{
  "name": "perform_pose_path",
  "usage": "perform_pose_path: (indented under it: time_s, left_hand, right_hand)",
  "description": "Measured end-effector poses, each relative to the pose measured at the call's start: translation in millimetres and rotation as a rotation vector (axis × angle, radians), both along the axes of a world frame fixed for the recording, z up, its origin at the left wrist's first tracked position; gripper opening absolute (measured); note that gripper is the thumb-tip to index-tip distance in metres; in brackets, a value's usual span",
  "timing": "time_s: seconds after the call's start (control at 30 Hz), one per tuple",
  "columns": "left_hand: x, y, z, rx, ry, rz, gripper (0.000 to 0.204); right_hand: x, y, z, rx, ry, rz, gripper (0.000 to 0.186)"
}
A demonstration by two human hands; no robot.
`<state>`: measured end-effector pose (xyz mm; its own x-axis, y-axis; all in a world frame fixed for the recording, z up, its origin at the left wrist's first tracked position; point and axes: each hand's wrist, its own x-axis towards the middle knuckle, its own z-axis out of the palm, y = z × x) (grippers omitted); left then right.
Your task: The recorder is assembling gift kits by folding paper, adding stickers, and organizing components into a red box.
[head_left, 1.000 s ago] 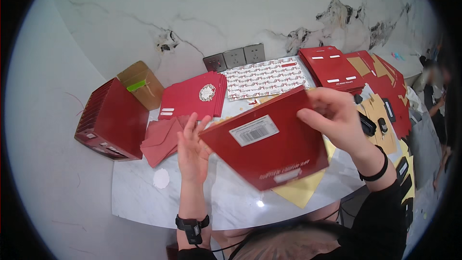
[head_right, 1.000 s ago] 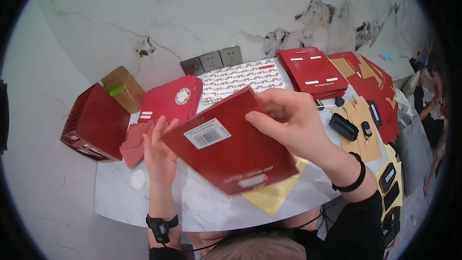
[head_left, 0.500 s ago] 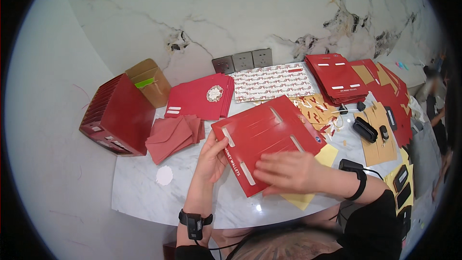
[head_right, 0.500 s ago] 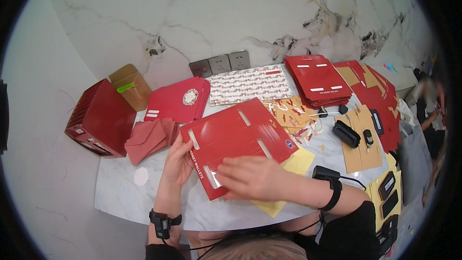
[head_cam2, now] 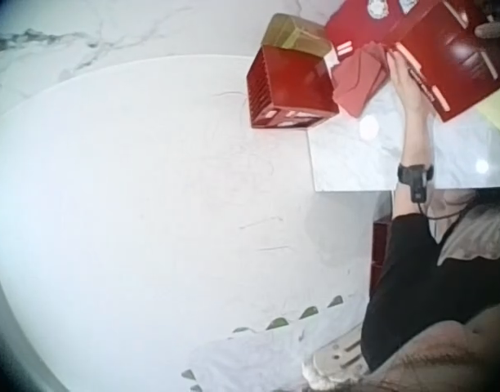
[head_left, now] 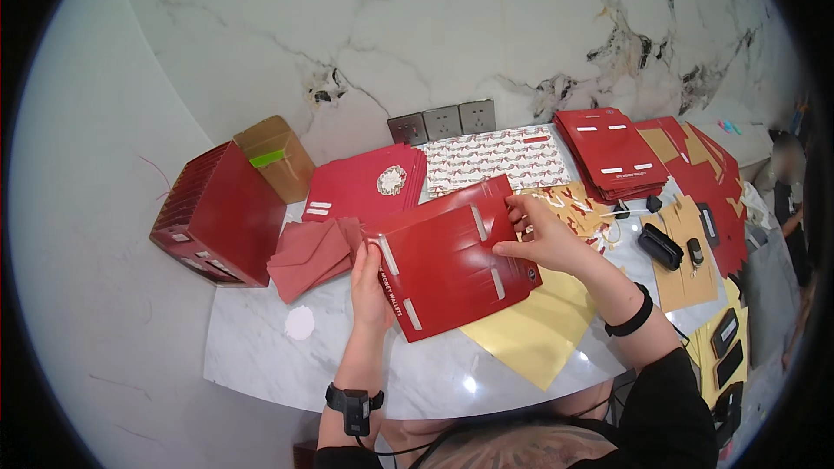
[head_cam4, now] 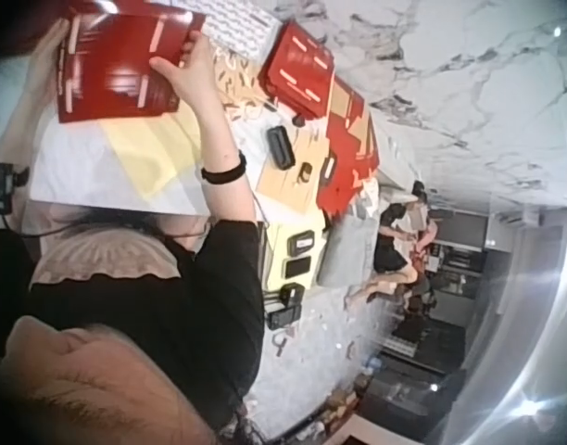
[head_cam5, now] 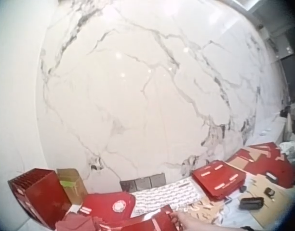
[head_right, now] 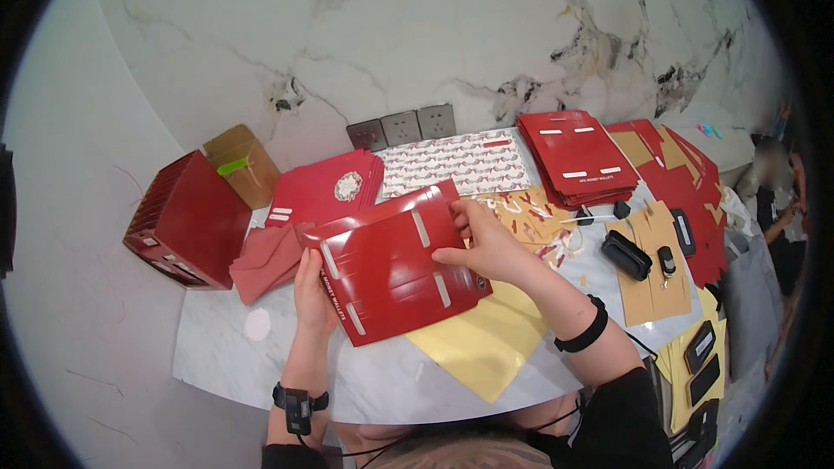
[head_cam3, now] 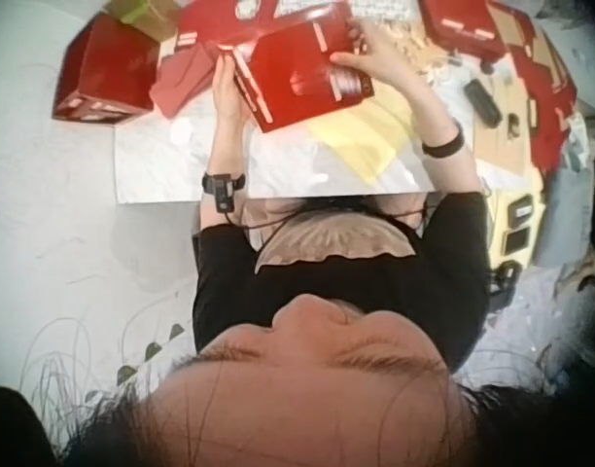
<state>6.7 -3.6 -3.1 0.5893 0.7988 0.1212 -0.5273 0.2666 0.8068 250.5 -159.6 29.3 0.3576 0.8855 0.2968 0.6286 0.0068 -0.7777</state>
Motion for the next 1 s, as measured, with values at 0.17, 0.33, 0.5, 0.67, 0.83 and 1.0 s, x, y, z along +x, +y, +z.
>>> perform_pose_path:
  time_s: [0.17, 0.33, 0.5, 0.67, 0.83, 1.0]
  left_hand:
    - [4, -2, 11, 0.010, 0.013, 0.069, 0.037]
    - [4, -12, 27, 0.278, 0.113, 0.198, 0.034]
    - [7, -21, 19, 0.328, 0.184, 0.102, 0.029]
    - [5, -20, 20, 0.239, 0.094, 0.029, 0.026]
    - [5, -20, 19, 0.195, 0.149, 0.025, 0.015]
    - [3, -11, 9, 0.106, 0.171, -0.014, 0.013]
  right_hand:
    - [16, 11, 12, -0.038, 0.542, 0.100, 0.050]
    - [9, 6, 28, 0.042, 0.091, -0.069, 0.045]
    - [13, -1, 37, 0.170, -0.312, 0.079, 0.046]
    - [13, -11, 52, -0.153, 0.093, 0.247, 0.037]
    - [14, -13, 53, -0.190, 0.079, 0.303, 0.031]
    - [16, -11, 48, -0.181, 0.094, 0.287, 0.023]
